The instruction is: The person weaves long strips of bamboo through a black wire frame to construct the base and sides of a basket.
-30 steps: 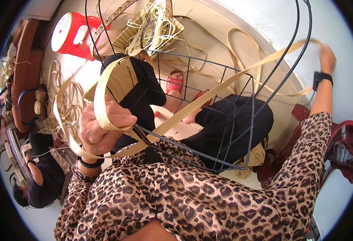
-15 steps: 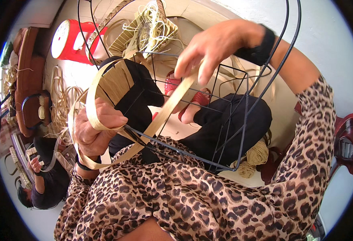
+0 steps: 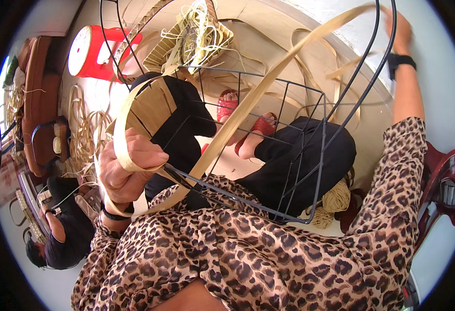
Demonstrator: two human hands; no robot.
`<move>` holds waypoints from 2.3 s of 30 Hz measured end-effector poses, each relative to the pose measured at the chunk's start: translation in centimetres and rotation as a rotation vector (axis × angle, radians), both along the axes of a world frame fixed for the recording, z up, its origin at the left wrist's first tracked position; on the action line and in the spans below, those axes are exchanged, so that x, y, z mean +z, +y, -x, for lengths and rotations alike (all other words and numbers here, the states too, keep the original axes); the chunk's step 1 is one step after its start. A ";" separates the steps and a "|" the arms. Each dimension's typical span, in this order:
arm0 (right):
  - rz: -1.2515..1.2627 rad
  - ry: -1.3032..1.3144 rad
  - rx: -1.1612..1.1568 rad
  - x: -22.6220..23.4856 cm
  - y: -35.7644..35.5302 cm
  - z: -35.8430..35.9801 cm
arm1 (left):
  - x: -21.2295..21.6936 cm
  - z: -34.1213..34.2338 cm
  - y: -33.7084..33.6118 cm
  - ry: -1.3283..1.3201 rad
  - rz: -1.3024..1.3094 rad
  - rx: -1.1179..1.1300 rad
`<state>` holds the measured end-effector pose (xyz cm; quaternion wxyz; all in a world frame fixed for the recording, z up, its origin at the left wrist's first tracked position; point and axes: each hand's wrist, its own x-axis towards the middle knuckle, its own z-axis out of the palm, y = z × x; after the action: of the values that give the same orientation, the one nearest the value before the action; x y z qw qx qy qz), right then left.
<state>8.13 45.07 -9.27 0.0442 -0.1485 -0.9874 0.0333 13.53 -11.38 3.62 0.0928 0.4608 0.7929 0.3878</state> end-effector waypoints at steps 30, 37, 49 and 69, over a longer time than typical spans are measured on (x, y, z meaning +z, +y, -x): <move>-0.215 -0.159 -0.423 1.5 4.4 -5.4 | -1.4 -0.3 -0.4 -0.023 -0.079 0.038; 0.253 -0.109 0.301 4.6 -9.3 -2.6 | -1.1 -0.1 0.0 -0.024 -0.044 0.025; 1.084 -1.260 0.885 5.9 -26.8 -1.0 | -0.4 -0.3 -0.4 -0.052 -0.010 0.039; 0.857 -0.285 0.908 5.7 -20.0 -1.9 | -1.2 0.1 -0.1 -0.026 -0.041 0.014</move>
<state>10.00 25.09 -3.61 -0.1693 0.2772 -0.8472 0.4204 13.47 -11.45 2.37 0.0909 0.4517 0.7868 0.4107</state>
